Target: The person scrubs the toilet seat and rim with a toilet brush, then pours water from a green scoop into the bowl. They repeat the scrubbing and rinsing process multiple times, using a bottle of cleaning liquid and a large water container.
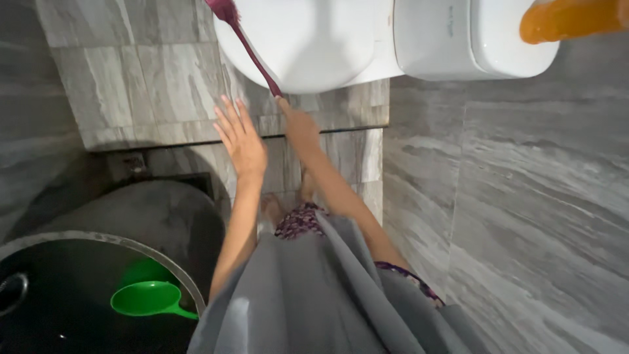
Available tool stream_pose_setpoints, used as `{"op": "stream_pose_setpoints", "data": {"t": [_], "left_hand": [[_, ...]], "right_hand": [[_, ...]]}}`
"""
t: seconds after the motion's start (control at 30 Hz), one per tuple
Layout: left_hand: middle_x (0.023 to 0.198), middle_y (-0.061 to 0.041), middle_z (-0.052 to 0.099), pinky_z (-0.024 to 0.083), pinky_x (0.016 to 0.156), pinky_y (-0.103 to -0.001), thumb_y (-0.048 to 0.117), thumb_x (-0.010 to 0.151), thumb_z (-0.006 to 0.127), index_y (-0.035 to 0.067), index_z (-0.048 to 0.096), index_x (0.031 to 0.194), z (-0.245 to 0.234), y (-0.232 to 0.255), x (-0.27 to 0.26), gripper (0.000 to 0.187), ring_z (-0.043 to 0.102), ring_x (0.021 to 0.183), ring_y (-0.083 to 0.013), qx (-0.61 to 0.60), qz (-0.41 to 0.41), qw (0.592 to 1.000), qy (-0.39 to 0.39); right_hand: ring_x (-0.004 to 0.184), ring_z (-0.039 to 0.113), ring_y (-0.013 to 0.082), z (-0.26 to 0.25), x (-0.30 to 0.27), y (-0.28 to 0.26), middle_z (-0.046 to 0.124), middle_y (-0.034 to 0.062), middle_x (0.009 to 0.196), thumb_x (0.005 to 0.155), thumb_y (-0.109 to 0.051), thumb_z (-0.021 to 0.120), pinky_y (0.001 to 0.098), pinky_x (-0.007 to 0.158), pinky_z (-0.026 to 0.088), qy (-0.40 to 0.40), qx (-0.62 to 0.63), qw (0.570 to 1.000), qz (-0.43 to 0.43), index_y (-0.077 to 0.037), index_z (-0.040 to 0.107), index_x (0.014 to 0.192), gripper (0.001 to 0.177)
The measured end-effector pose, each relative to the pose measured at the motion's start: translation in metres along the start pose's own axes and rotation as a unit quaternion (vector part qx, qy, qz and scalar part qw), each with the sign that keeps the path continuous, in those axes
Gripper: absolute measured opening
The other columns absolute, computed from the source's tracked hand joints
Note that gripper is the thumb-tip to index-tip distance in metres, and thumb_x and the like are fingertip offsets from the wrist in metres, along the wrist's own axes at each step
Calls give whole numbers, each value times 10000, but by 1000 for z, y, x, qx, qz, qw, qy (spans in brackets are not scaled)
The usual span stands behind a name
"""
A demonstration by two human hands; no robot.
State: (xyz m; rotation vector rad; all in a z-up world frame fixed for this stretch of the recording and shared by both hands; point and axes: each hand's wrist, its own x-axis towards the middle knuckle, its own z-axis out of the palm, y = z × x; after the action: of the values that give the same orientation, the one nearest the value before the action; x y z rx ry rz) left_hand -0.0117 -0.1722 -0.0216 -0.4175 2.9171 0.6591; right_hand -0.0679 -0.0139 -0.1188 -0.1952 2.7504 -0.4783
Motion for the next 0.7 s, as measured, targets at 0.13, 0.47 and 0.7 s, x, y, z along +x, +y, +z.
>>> {"op": "stream_pose_setpoints", "data": {"t": [0.13, 0.47, 0.7], "left_hand": [[1916, -235, 40, 93, 1418, -660, -92, 947, 567, 6, 183, 1844, -3, 8, 8, 981, 47, 1758, -512, 16, -6, 1000, 7], [1907, -242, 44, 98, 1404, -662, -91, 929, 543, 10, 199, 1838, 26, 30, 6, 976, 58, 1750, -504, 17, -15, 999, -22], [1859, -254, 37, 75, 1354, -689, 119, 1005, 661, -9, 213, 1785, 25, 44, 9, 909, 45, 1697, -530, -43, 25, 998, 50]], "right_hand": [[802, 766, 425, -13, -64, 24, 763, 173, 977, 1011, -109, 589, 576, 699, 605, -38, -30, 999, -16, -372, 491, 1684, 729], [829, 772, 396, -17, 10, -1, 765, 158, 970, 1055, -60, 599, 551, 714, 608, 23, -15, 997, -67, -310, 458, 1722, 726], [818, 768, 407, -21, -65, -6, 790, 178, 940, 1004, -101, 618, 576, 690, 587, -91, 27, 995, 13, -331, 489, 1668, 714]]}}
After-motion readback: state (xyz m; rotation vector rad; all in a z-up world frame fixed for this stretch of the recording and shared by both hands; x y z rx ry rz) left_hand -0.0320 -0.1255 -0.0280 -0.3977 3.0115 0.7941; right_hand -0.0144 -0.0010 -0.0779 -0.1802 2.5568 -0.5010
